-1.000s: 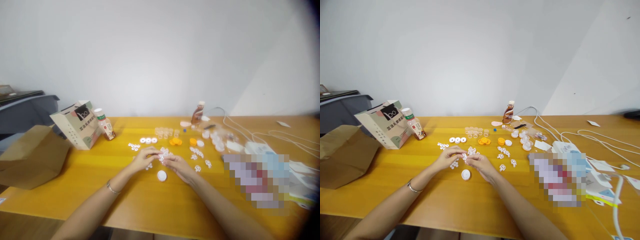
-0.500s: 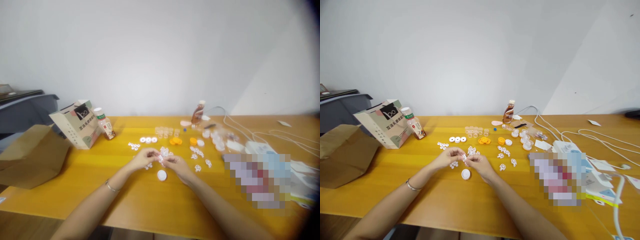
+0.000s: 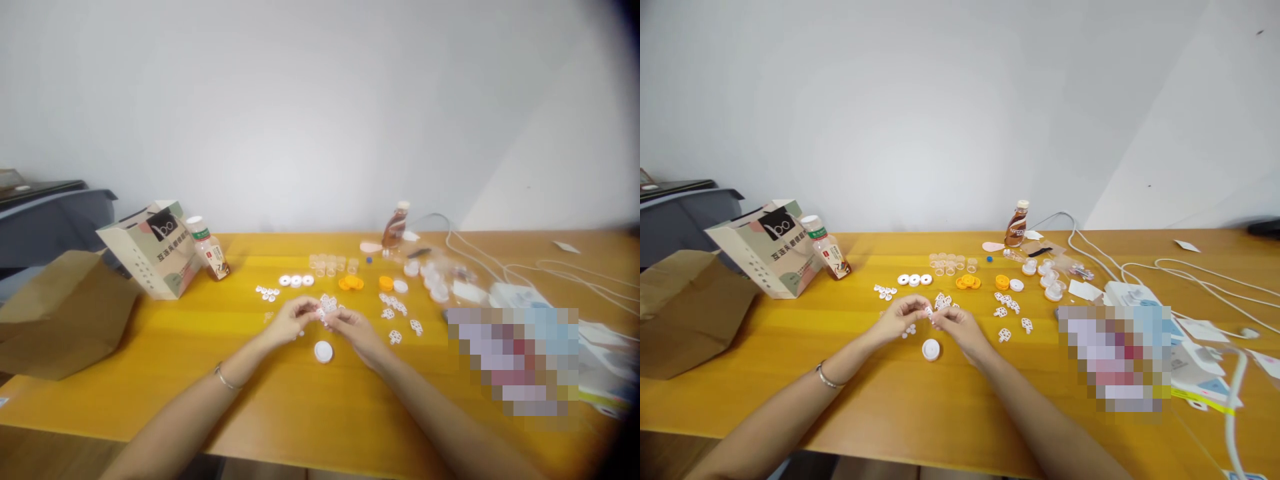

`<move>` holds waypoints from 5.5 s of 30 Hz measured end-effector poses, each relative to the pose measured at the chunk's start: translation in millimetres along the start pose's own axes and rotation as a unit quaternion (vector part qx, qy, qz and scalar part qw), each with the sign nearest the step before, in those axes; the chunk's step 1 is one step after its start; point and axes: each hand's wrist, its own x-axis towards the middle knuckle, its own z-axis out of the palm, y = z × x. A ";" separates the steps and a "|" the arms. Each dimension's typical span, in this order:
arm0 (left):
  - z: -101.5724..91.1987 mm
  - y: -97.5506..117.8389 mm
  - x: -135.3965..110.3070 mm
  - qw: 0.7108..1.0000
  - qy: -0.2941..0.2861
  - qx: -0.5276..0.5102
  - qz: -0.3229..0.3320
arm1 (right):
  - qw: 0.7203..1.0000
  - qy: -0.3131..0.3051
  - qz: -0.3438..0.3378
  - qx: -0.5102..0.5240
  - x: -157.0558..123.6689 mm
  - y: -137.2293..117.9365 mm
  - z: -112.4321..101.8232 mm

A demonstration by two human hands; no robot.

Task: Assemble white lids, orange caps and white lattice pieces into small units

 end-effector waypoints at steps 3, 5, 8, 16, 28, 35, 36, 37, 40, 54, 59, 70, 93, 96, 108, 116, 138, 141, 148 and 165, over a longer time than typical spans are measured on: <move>-1.0 0.3 1.5 0.999 0.008 0.009 0.045 | 0.996 -0.031 0.032 0.076 0.7 0.2 -2.2; -0.1 1.5 2.6 0.997 0.007 0.023 0.078 | 0.994 -0.032 0.038 0.096 2.0 0.2 -4.2; 1.6 0.2 4.1 0.991 0.024 0.066 0.114 | 0.992 0.031 0.012 0.122 6.2 -0.9 -9.5; 7.3 -11.6 5.3 0.937 0.000 0.312 0.159 | 0.969 0.186 -0.038 0.159 12.8 -0.6 -18.5; 17.8 -18.2 17.4 0.924 0.031 0.353 0.140 | 0.973 0.191 -0.025 0.126 13.2 4.9 -15.1; 8.2 -18.2 17.3 0.992 0.112 0.034 0.043 | 0.977 0.183 -0.023 0.110 9.8 3.9 -10.3; 7.2 -17.6 15.9 0.993 0.114 -0.033 0.018 | 0.978 0.176 -0.019 0.107 9.0 4.0 -9.3; 6.9 -16.7 14.4 0.989 0.111 -0.096 -0.003 | 0.980 0.168 -0.015 0.102 8.2 4.1 -8.2; 9.3 -12.7 10.1 0.970 0.084 -0.224 -0.039 | 0.986 0.144 -0.009 0.088 6.3 4.5 -5.2; 6.4 1.9 4.6 0.997 0.063 -0.021 -0.047 | 0.996 0.076 -0.016 0.045 3.2 10.0 1.8; 8.2 4.0 2.6 0.996 0.061 0.000 -0.068 | 0.996 0.084 -0.015 0.037 1.3 5.5 3.6; 16.0 9.2 2.5 0.990 0.138 0.024 0.014 | 0.995 0.085 -0.005 0.055 3.5 8.1 1.4; 22.3 -1.7 4.0 0.991 0.129 -0.030 0.019 | 0.991 0.122 -0.028 0.052 2.2 12.1 3.9; 24.3 -3.6 4.0 0.989 0.144 -0.027 0.022 | 0.990 0.129 -0.040 0.033 0.6 10.8 5.1; 10.0 -5.9 6.5 0.988 0.151 -0.007 -0.014 | 0.965 0.014 -0.082 -0.248 -6.1 -13.7 -8.4; -4.9 -12.4 12.7 0.991 0.131 -0.001 0.012 | 0.872 -0.151 -0.119 -0.450 -20.7 -7.1 -2.6; 1.3 5.9 -4.6 0.968 -0.079 0.212 0.109 | 0.880 -0.068 -0.139 -0.448 4.5 18.3 -13.8; 2.5 8.3 -5.7 0.963 -0.082 0.226 0.121 | 0.881 -0.061 -0.146 -0.446 4.5 19.0 -13.4; 4.7 4.4 -5.6 0.959 -0.069 0.241 0.128 | 0.878 -0.059 -0.146 -0.451 4.7 20.2 -13.5; -11.8 10.4 30.0 0.963 0.063 0.220 0.139 | 0.992 -0.042 -0.029 -0.119 6.7 20.2 -6.5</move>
